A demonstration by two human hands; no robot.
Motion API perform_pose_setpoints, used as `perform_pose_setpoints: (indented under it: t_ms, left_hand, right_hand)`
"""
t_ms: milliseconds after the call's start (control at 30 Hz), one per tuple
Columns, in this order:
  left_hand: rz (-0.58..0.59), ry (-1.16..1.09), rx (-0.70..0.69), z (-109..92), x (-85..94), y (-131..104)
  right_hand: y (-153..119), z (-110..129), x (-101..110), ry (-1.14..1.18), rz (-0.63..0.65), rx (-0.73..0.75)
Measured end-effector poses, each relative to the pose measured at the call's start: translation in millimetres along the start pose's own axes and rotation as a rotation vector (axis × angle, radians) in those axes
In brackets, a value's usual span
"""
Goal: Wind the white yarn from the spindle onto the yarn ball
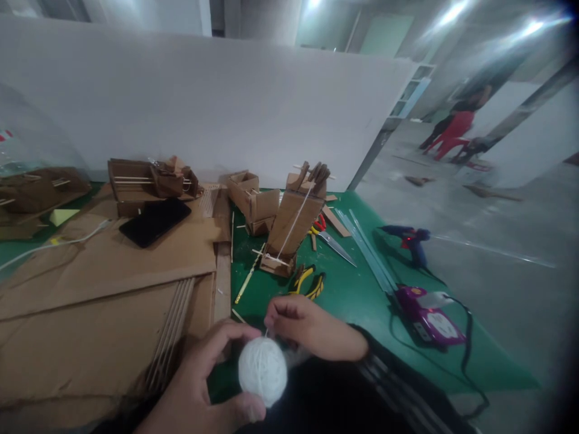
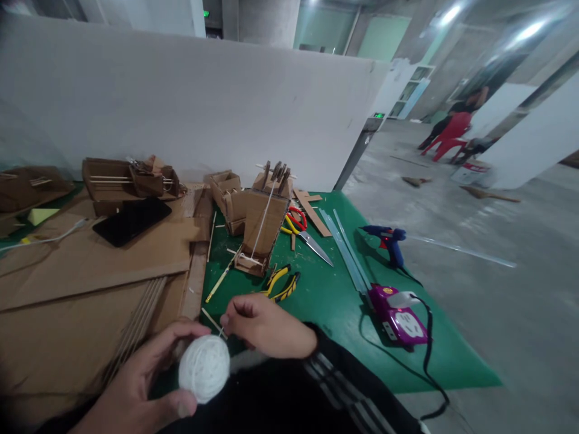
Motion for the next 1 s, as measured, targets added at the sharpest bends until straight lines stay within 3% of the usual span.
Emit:
perform_pose_setpoints:
  t_ms: [100, 233, 367, 533, 800, 1000]
  left_hand:
    - [-0.078, 0.262, -0.005, 1, 2.0, 1]
    - [-0.145, 0.378, 0.031, 5, 1.8, 9]
    - [-0.196, 0.235, -0.018, 11, 2.2, 16]
    - [-0.187, 0.044, -0.049, 17, 4.2, 20]
    - [-0.130, -0.087, -0.024, 14, 13.1, 19]
    - [-0.059, -0.394, -0.019, 2, 0.9, 12]
  right_hand:
    - [0, 10, 6, -0.004, -0.005, -0.034]
    - [-15, 28, -6, -0.101, -0.088, 0.103]
    - [-36, 32, -34, -0.280, -0.179, 0.244]
    - [-37, 12, -59, -0.343, -0.203, 0.334]
    - [-28, 6, -53, -0.325, -0.174, 0.332]
    - [-16, -8, -49, -0.198, -0.067, 0.317]
Point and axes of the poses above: each hand's wrist, its own y-axis towards the middle knuckle, its own x-axis out of the back of the hand, z = x × y, the point moved 2 cm from there along y, towards the middle knuckle, and after that the axes turned 3 degrees about x, right-handed, at the moved point
